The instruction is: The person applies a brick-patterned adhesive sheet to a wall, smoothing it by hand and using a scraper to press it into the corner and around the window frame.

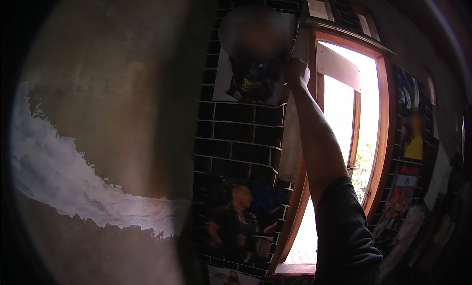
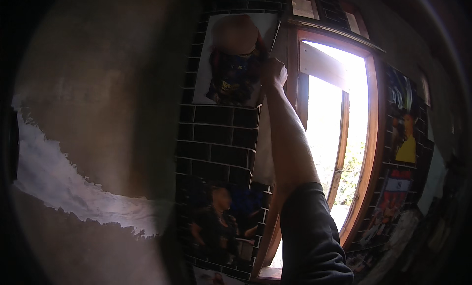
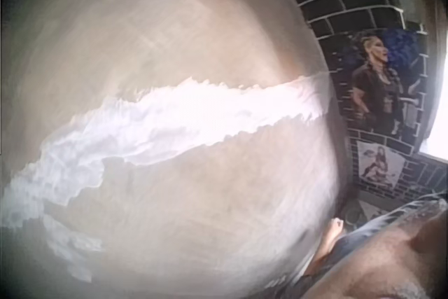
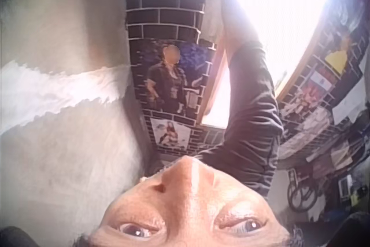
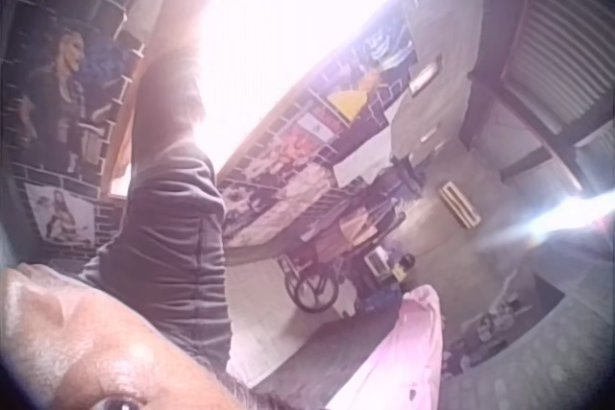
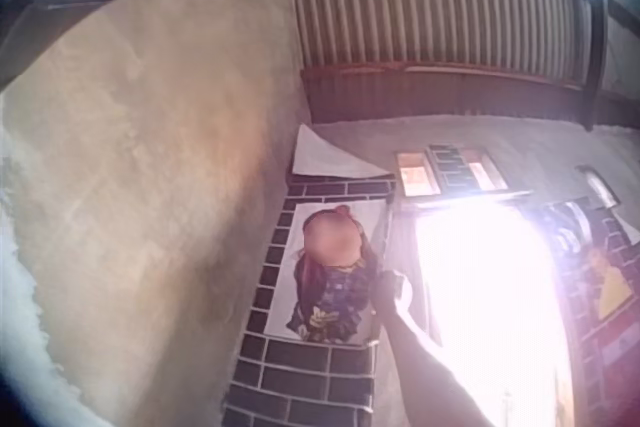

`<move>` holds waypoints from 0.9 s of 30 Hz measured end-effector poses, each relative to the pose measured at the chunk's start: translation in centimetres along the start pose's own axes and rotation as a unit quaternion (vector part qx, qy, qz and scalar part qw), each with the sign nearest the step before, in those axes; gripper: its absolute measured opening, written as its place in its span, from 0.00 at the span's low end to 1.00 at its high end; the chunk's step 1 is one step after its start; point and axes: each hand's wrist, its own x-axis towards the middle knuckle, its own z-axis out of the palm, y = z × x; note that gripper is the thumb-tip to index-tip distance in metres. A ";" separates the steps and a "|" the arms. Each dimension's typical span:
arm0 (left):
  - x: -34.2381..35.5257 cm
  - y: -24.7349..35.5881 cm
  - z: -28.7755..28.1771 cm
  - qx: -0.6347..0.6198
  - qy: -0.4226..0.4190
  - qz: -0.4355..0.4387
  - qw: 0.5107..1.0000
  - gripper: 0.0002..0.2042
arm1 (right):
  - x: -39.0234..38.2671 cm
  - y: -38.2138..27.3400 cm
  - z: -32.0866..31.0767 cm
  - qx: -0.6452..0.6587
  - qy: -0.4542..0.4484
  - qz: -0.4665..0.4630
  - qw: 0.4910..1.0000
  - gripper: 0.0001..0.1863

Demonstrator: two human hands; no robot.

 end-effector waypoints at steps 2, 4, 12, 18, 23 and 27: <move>0.0 -0.3 -0.2 0.000 0.002 0.000 1.000 0.17 | 0.0 -0.2 0.1 -0.014 0.007 -0.008 1.000 0.15; 0.1 -0.5 -0.2 -0.001 0.002 0.002 1.000 0.17 | 0.3 -0.4 0.7 -0.003 0.026 -0.033 0.999 0.15; 0.3 -0.8 0.1 0.006 -0.003 -0.005 1.000 0.17 | -0.9 -1.2 0.7 -0.004 0.036 -0.054 0.998 0.12; 1.2 -1.6 0.8 0.003 -0.004 0.002 1.000 0.17 | -0.4 -1.1 1.0 -0.017 0.052 -0.090 0.994 0.10; 0.5 -1.8 0.8 0.013 -0.013 -0.024 1.000 0.18 | -1.8 -1.8 -0.4 -0.007 0.036 -0.067 0.997 0.11; 1.0 -1.9 1.0 0.019 -0.019 -0.028 0.999 0.18 | -0.3 -0.7 0.3 0.006 0.072 -0.049 0.996 0.17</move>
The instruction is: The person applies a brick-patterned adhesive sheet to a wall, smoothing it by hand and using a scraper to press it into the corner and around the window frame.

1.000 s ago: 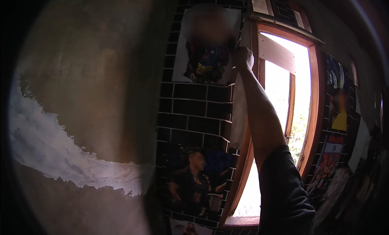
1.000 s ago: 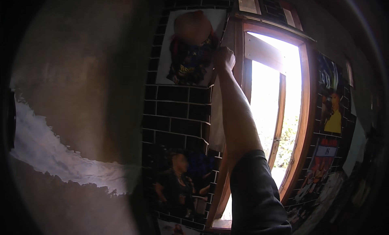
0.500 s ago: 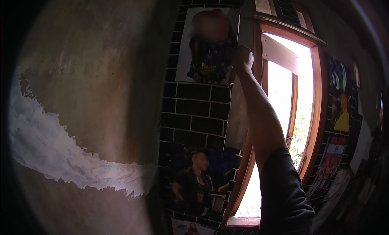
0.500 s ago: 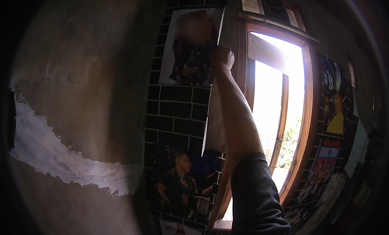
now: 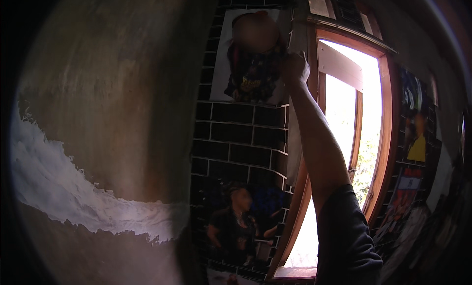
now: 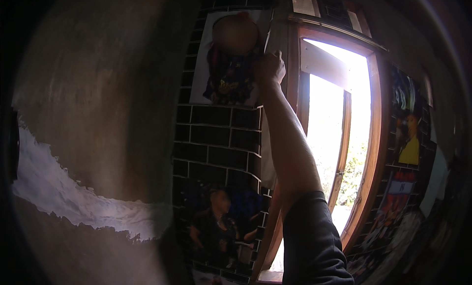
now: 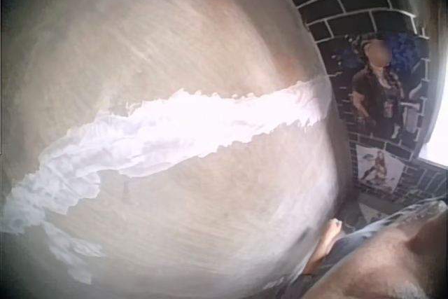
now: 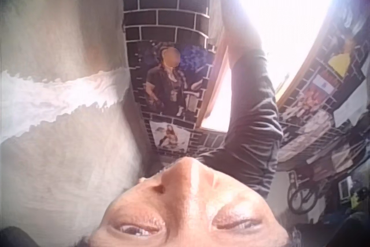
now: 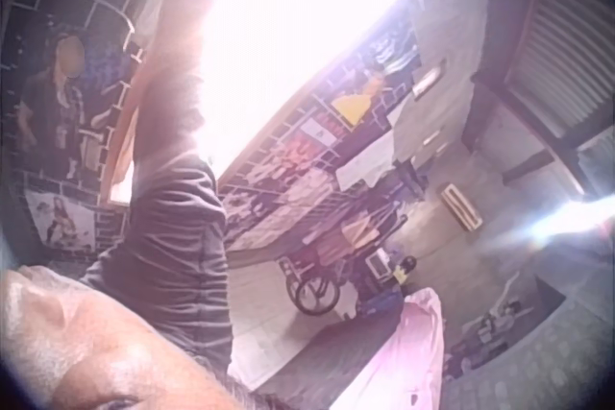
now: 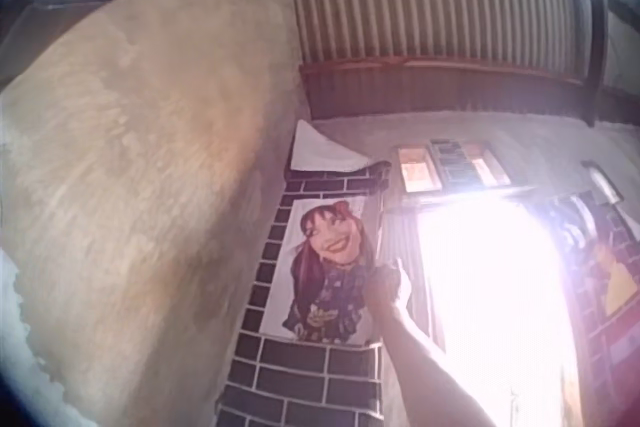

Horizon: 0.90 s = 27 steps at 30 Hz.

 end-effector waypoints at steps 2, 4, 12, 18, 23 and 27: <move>0.0 -0.2 0.1 0.002 -0.001 -0.006 1.000 0.18 | 0.4 -0.3 0.4 0.015 0.000 0.043 0.999 0.23; -0.7 -0.4 0.4 0.005 0.000 -0.016 1.000 0.18 | 0.0 -0.7 -0.5 0.102 -0.022 0.104 0.989 0.28; -2.3 -1.5 0.9 0.015 0.001 -0.048 0.999 0.19 | 3.1 1.1 0.2 0.022 -0.092 0.084 0.992 0.19; -4.9 -2.5 2.0 0.033 -0.003 -0.092 0.995 0.20 | 1.9 -0.9 0.3 -0.025 -0.076 0.044 0.996 0.16; -6.2 -3.2 3.1 0.053 -0.009 -0.116 0.992 0.20 | 1.5 -1.6 0.4 -0.027 -0.063 0.033 0.997 0.15; -7.2 -3.7 3.1 0.005 0.015 -0.122 0.992 0.21 | 1.8 -0.9 1.5 -0.049 -0.057 0.016 0.997 0.13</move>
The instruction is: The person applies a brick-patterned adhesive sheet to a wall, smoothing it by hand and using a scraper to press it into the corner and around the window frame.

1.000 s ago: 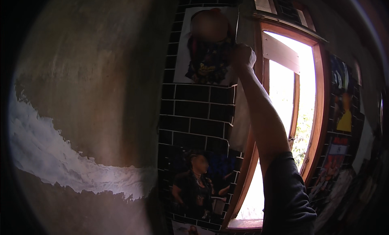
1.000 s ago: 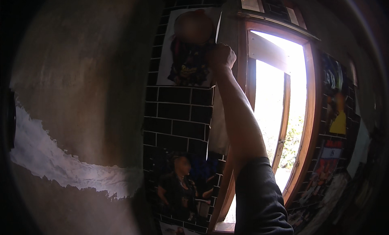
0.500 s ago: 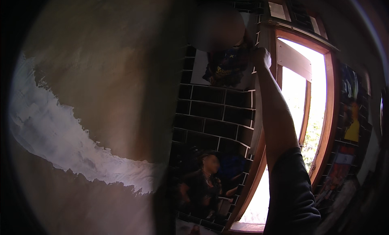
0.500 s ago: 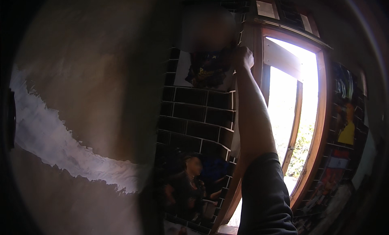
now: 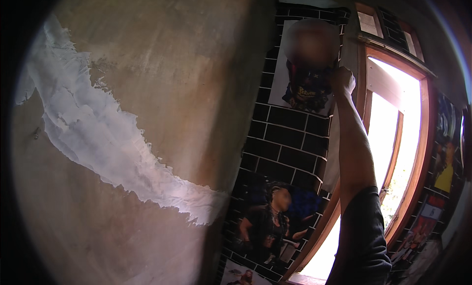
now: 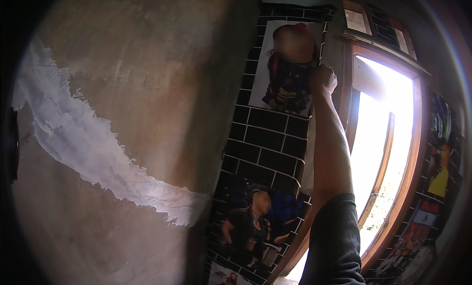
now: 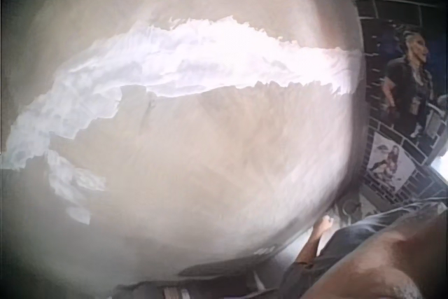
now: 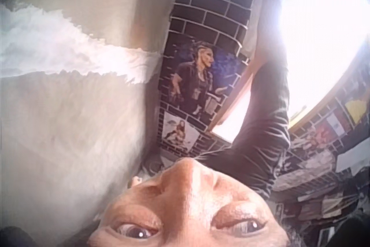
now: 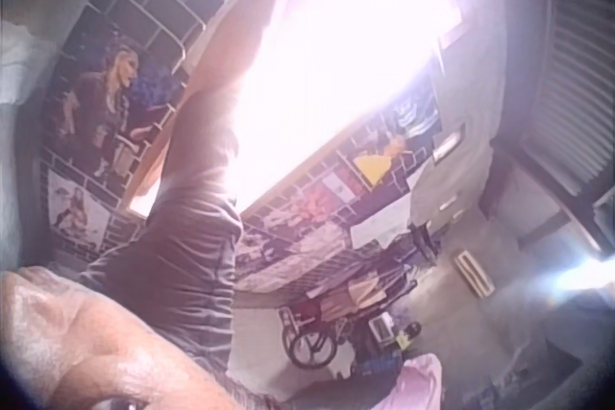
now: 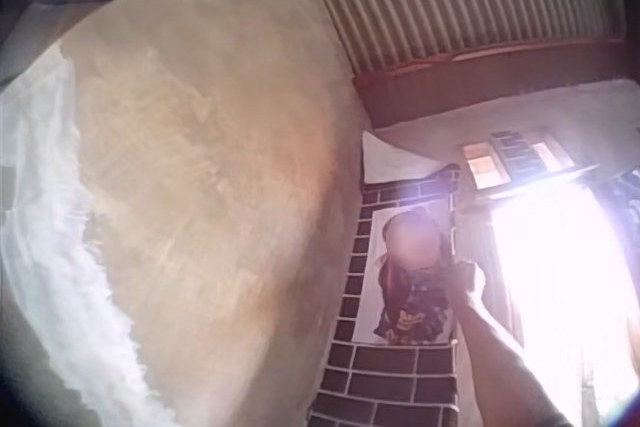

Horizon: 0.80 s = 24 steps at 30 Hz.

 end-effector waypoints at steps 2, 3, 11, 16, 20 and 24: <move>-0.8 -0.3 -0.5 -0.023 0.011 -0.007 1.000 0.21 | -0.2 -0.3 0.3 -0.007 0.009 -0.012 1.000 0.12; -1.2 -0.3 -0.7 -0.015 0.012 -0.015 1.000 0.21 | -0.4 -0.5 0.4 -0.009 0.016 -0.020 1.000 0.12; -1.1 -0.1 -1.4 0.067 -0.009 -0.006 0.998 0.21 | -0.6 -0.3 0.6 -0.019 0.034 -0.052 0.998 0.11; -2.0 6.4 -7.6 -0.014 0.011 0.021 1.000 0.19 | -0.2 0.0 -0.3 0.018 0.029 -0.016 0.999 0.12; -3.7 20.8 -21.5 -0.087 0.103 0.135 0.982 0.18 | -0.5 0.1 -1.7 0.069 -0.010 0.027 0.997 0.20; -3.8 32.3 -33.4 -0.037 0.320 0.364 0.874 0.10 | 2.8 1.6 -1.3 0.037 0.033 0.070 0.996 0.32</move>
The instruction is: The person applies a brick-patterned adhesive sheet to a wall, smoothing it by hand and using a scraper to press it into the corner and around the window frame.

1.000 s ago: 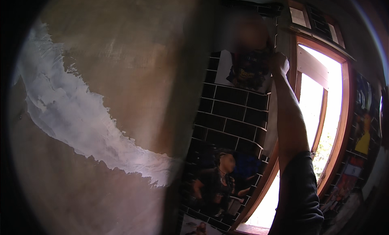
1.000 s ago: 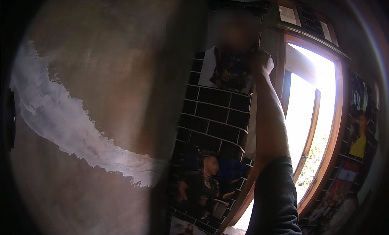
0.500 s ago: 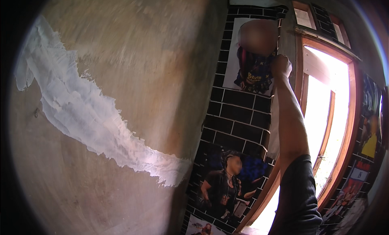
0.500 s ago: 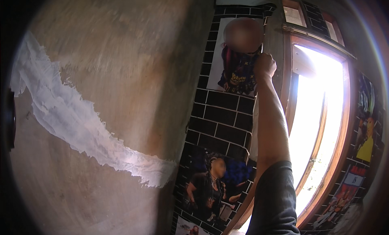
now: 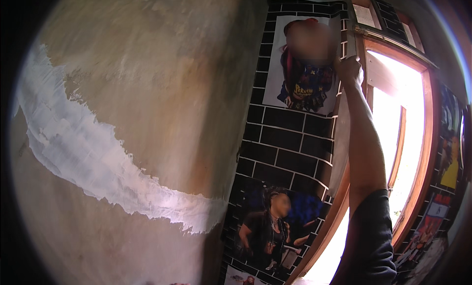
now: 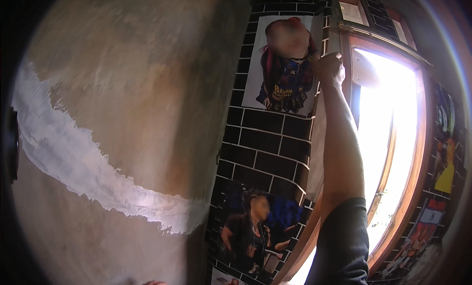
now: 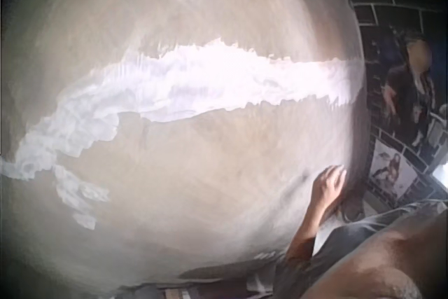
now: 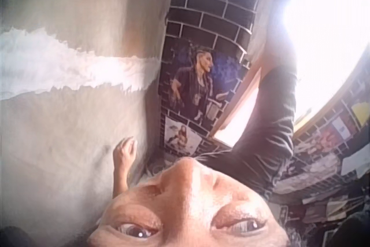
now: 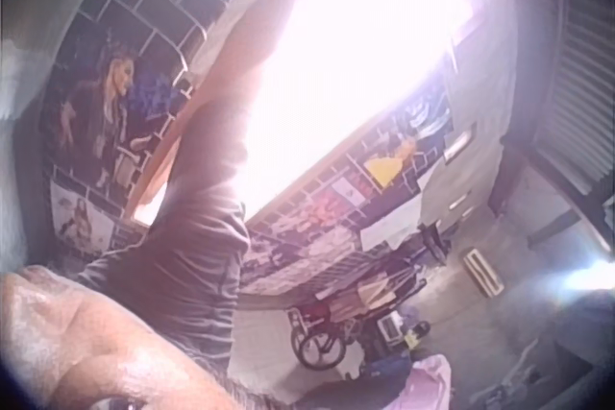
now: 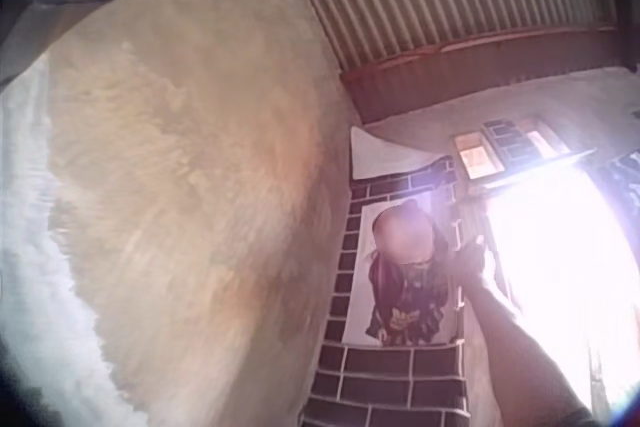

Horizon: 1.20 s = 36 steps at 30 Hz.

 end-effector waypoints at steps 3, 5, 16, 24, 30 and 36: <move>5.1 2.7 -4.0 0.031 0.109 0.088 0.990 0.07 | 0.9 -0.5 -1.1 -0.032 -0.061 -0.014 0.998 0.37; 7.6 3.4 -5.8 0.052 0.171 0.135 0.975 0.06 | 2.4 0.7 -0.5 -0.045 -0.042 -0.035 0.998 0.40; 7.2 4.1 -11.3 0.171 0.285 0.140 0.933 0.05 | 18.1 4.2 9.9 0.084 0.072 -0.104 0.988 0.39; 2.3 6.3 -15.8 0.228 0.315 0.040 0.921 0.06 | 17.2 1.1 11.7 0.032 0.153 -0.134 0.979 0.30; -0.3 6.5 -15.9 0.245 0.288 -0.019 0.926 0.05 | 12.6 -2.6 7.0 0.045 -0.011 -0.064 0.997 0.23; -1.1 5.4 -14.5 0.215 0.267 -0.035 0.939 0.04 | 9.9 -5.3 4.6 0.018 0.001 -0.066 0.998 0.19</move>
